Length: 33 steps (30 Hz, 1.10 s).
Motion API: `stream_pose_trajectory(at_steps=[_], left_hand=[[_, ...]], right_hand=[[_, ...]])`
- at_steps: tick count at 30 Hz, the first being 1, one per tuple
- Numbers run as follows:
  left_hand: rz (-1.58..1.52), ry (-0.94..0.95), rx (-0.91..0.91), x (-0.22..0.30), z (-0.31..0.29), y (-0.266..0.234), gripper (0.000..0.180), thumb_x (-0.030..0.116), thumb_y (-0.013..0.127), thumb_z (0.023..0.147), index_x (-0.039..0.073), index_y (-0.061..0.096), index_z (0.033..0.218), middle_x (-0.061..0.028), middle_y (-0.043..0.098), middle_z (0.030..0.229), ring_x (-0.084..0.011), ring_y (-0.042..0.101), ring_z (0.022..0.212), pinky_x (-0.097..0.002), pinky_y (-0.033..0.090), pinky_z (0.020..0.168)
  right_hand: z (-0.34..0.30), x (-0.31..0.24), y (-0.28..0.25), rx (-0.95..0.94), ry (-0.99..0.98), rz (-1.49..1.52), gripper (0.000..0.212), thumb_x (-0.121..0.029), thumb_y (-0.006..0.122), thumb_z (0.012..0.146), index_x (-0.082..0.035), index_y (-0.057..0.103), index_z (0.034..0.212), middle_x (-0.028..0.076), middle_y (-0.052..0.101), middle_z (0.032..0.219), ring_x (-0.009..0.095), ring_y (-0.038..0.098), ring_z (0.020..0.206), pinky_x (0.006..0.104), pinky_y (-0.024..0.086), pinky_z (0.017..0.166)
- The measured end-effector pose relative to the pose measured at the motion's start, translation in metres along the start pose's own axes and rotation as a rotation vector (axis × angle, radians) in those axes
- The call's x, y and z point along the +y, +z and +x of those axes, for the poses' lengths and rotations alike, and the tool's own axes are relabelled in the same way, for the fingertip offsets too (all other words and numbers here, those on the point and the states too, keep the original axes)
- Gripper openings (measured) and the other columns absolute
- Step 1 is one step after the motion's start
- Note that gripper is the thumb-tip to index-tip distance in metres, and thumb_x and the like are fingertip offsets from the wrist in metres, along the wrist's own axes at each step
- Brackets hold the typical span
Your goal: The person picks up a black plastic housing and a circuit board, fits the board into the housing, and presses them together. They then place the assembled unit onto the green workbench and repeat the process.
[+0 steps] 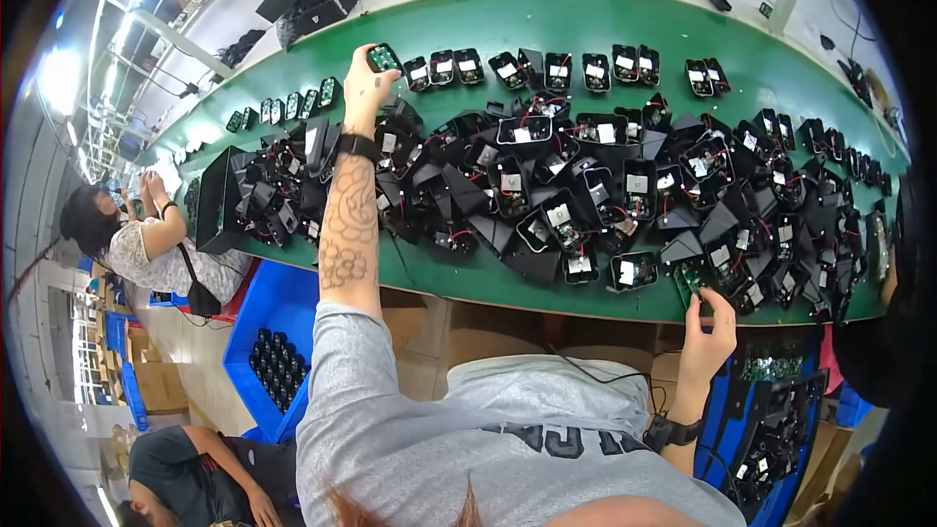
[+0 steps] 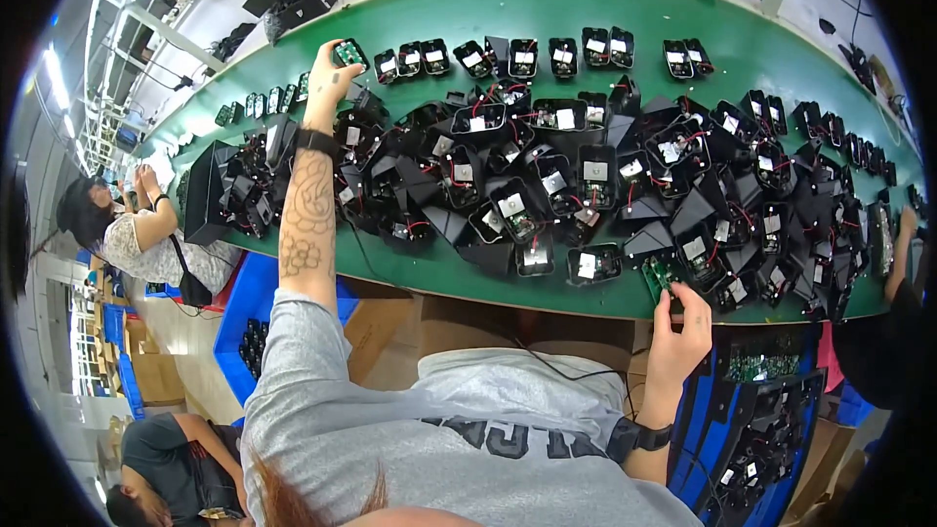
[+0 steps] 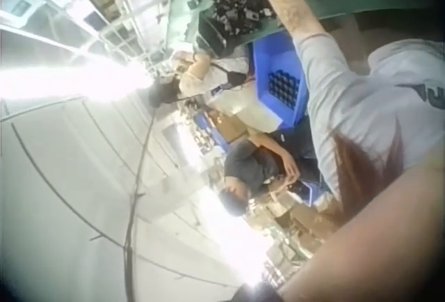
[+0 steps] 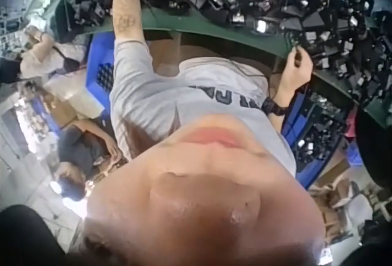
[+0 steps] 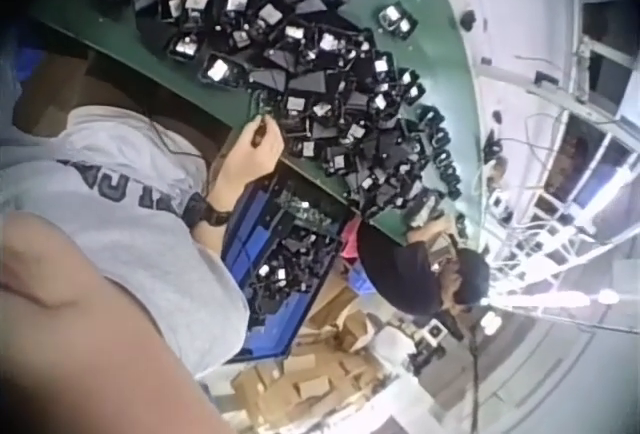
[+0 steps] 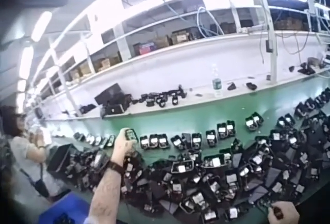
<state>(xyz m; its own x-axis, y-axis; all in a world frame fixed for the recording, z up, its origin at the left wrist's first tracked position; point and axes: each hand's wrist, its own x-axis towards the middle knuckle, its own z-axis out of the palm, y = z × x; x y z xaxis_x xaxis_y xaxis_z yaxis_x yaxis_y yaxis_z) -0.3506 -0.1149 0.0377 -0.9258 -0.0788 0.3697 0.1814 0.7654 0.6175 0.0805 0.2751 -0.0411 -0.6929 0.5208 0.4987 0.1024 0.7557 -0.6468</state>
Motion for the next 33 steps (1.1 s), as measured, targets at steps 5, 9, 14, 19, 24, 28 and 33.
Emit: stream_pose_trajectory(at_steps=[5, 9, 14, 19, 24, 28, 33], left_hand=[[-0.051, -0.294, -0.163, -0.029, 0.032, 0.019, 0.065, 0.015, 0.080, 0.060, 0.009, 0.061, 0.122, -0.0174, 0.069, 0.103, -0.0293, 0.066, 0.098, -0.0374, 0.050, 0.086], [0.397, -0.097, 0.078, -0.060, 0.042, 0.025, 0.045, 0.014, 0.073, 0.067, 0.011, 0.067, 0.112, -0.0152, 0.069, 0.102, -0.0270, 0.067, 0.094, -0.0358, 0.052, 0.082], [0.549, -0.040, -0.046, -0.059, 0.045, 0.033, 0.041, 0.028, 0.076, 0.070, 0.009, 0.068, 0.105, -0.0168, 0.068, 0.106, -0.0319, 0.064, 0.101, -0.0387, 0.050, 0.088], [0.665, -0.082, -0.281, -0.040, 0.033, 0.011, 0.034, 0.027, 0.077, 0.070, -0.002, 0.070, 0.086, -0.0208, 0.070, 0.088, -0.0361, 0.068, 0.082, -0.0378, 0.055, 0.077], [0.137, -0.276, -0.607, -0.060, 0.039, -0.019, 0.026, 0.016, 0.076, 0.069, 0.001, 0.073, 0.089, -0.0068, 0.070, 0.079, -0.0159, 0.065, 0.066, -0.0297, 0.054, 0.061], [0.143, -0.181, -0.682, -0.048, 0.025, -0.038, 0.037, 0.018, 0.073, 0.074, 0.002, 0.070, 0.108, -0.0076, 0.070, 0.090, -0.0169, 0.065, 0.077, -0.0293, 0.054, 0.065], [0.220, 0.046, -0.668, -0.043, 0.012, -0.040, 0.038, 0.026, 0.071, 0.078, 0.001, 0.069, 0.107, -0.0113, 0.071, 0.096, -0.0228, 0.066, 0.084, -0.0327, 0.053, 0.073]], right_hand=[[0.006, 0.015, -0.001, 0.123, -0.208, -0.040, 0.024, 0.009, 0.068, 0.078, 0.000, 0.065, 0.100, 0.010, 0.067, 0.093, 0.022, 0.064, 0.083, 0.0309, 0.051, 0.068], [0.006, 0.016, -0.008, 0.193, -0.287, -0.016, 0.033, 0.014, 0.066, 0.076, 0.000, 0.065, 0.105, 0.011, 0.066, 0.093, 0.027, 0.063, 0.083, 0.0344, 0.051, 0.072], [-0.006, 0.024, -0.020, 0.103, -0.271, -0.073, 0.035, 0.016, 0.063, 0.074, 0.001, 0.065, 0.106, 0.012, 0.065, 0.095, 0.028, 0.064, 0.087, 0.0354, 0.052, 0.075], [-0.018, 0.034, -0.023, 0.060, -0.258, -0.063, 0.028, 0.015, 0.059, 0.078, 0.000, 0.064, 0.101, 0.012, 0.064, 0.102, 0.029, 0.063, 0.098, 0.0360, 0.051, 0.085], [-0.024, 0.037, -0.024, -0.015, -0.215, -0.003, 0.021, 0.015, 0.059, 0.079, 0.001, 0.062, 0.095, 0.013, 0.064, 0.106, 0.029, 0.062, 0.102, 0.0369, 0.049, 0.089], [-0.021, 0.036, -0.019, 0.065, -0.129, -0.086, 0.018, 0.012, 0.059, 0.081, 0.001, 0.062, 0.095, 0.012, 0.063, 0.109, 0.030, 0.059, 0.108, 0.0380, 0.046, 0.093], [-0.020, 0.020, -0.017, 0.005, -0.015, -0.195, 0.011, -0.005, 0.065, 0.085, -0.002, 0.064, 0.095, 0.013, 0.057, 0.123, 0.031, 0.052, 0.111, 0.0398, 0.044, 0.093]])
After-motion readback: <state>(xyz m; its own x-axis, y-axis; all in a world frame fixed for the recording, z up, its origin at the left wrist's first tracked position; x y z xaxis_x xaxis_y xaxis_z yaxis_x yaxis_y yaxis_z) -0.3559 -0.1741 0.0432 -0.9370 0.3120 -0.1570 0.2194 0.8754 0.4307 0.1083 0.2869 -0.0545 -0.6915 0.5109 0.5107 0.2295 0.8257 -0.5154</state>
